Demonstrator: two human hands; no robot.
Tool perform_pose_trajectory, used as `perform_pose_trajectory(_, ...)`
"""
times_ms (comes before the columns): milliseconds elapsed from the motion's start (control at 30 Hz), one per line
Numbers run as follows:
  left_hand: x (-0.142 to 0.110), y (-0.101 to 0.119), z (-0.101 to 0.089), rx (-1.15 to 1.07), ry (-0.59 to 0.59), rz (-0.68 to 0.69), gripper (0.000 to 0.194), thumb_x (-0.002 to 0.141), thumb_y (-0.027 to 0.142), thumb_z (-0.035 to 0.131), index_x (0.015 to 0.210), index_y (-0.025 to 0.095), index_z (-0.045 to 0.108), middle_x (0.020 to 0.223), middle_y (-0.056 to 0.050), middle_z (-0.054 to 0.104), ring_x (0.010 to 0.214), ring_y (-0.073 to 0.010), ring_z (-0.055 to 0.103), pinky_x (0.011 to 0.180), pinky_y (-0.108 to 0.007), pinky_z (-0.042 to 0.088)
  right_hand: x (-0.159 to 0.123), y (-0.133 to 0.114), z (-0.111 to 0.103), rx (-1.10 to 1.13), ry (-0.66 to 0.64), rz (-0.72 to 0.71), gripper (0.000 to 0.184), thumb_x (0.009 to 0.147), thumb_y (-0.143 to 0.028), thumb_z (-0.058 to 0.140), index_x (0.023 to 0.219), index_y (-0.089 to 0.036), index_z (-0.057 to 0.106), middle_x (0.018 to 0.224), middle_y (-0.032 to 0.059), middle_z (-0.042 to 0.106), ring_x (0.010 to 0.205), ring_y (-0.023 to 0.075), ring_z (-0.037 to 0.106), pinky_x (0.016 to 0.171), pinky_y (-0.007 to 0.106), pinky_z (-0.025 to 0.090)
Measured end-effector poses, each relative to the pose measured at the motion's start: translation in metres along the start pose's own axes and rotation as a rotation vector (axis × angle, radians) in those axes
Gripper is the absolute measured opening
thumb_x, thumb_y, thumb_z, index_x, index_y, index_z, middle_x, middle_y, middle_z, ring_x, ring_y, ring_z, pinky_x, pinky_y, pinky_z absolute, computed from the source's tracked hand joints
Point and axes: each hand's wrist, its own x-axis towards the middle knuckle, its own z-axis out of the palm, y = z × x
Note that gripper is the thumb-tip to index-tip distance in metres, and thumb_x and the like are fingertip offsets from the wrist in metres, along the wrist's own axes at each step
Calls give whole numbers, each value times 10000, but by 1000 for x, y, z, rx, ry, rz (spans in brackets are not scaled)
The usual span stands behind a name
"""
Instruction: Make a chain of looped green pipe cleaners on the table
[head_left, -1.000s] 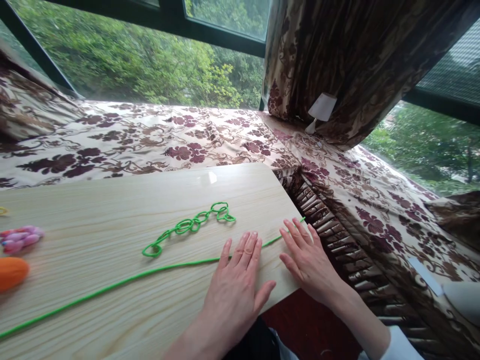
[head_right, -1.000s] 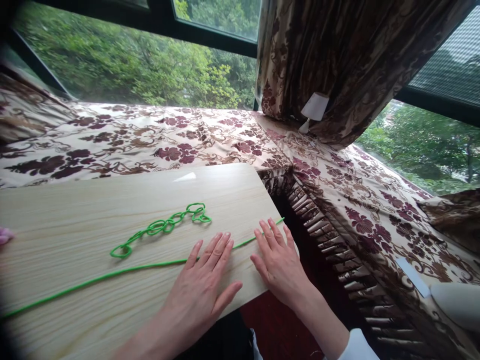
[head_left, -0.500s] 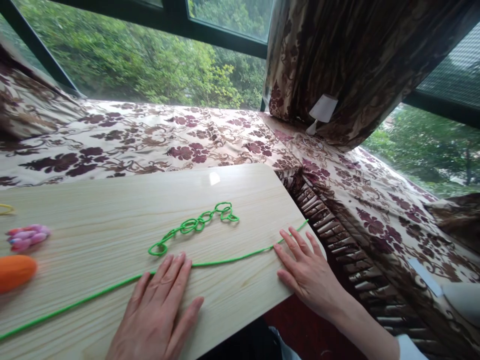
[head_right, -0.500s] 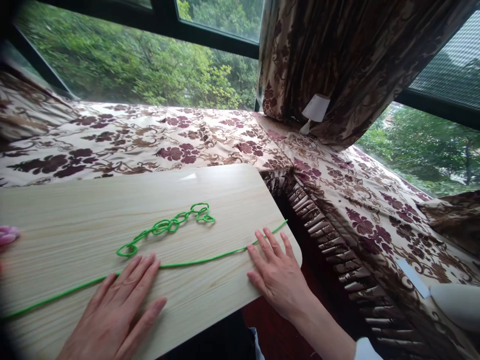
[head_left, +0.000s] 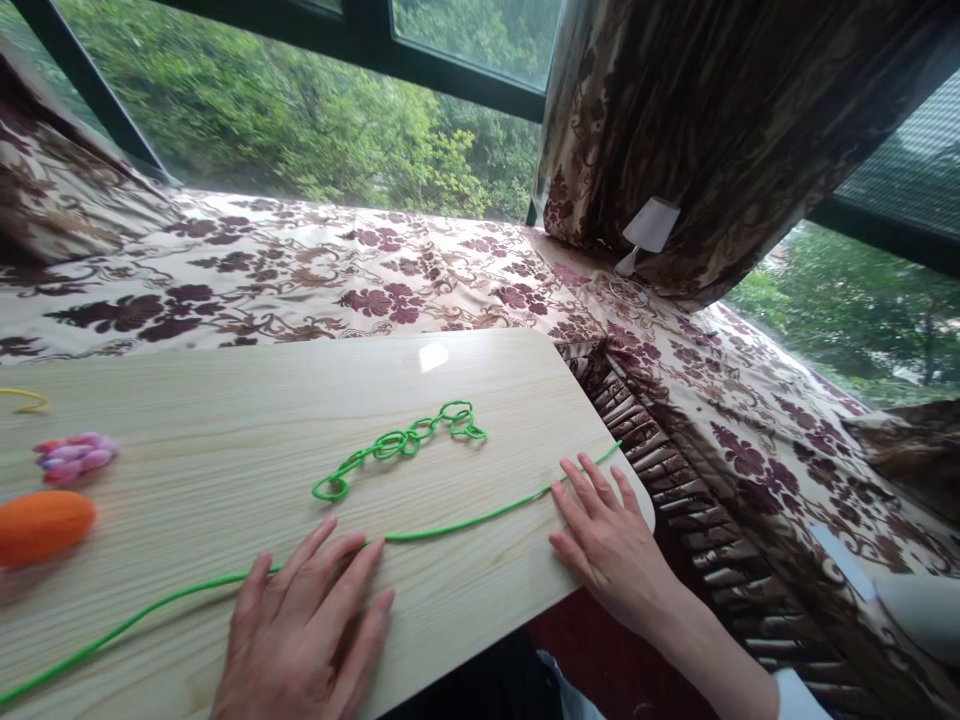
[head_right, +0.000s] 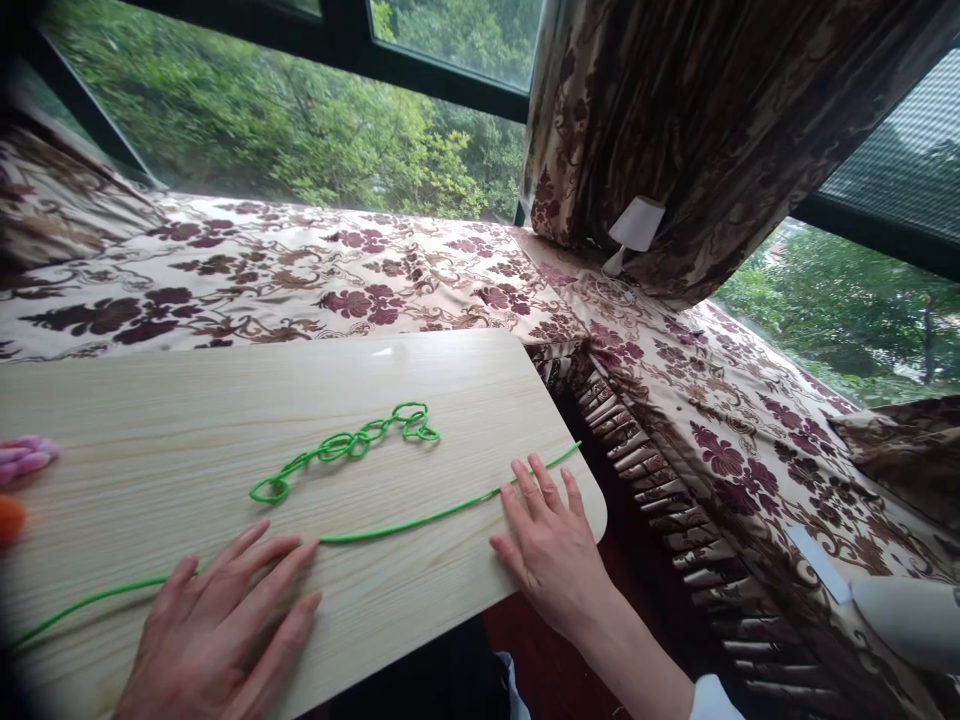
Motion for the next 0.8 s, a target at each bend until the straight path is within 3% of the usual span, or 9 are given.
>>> perform_pose_trajectory(100,1,0,-2,-28,48,7,370,774,293,485,1141,246,491,1175,-81,547,1243,-280,351,1046,-539,181,8,-9,-6,20,0,8,478,914,-412,299,1295,-147,413,1418,89,278,1329,255,110,1059,493,90)
perform_pose_trajectory(267,-1,-3,-2,-49,68,25,353,765,282,503,1116,247,506,1155,-73,552,1213,-281,388,1040,-540,198,16,-37,-2,110,-70,-149,553,911,-426,295,1384,-147,225,1447,62,185,1333,213,106,1079,445,79)
perform_pose_trajectory(467,-3,-4,-5,-96,76,3,406,763,260,519,1163,239,455,1148,-79,545,1187,-268,411,1040,-536,216,3,-55,8,131,-98,-135,622,897,-469,293,1401,-138,140,1455,80,115,1336,231,75,1073,474,32)
perform_pose_trajectory(800,-2,-6,-3,-117,86,-25,402,756,271,539,1151,218,484,1114,-94,522,1129,-266,447,1018,-534,248,14,-59,13,135,-61,-46,611,890,-479,302,1390,-143,202,1456,63,136,1334,264,52,1059,502,67)
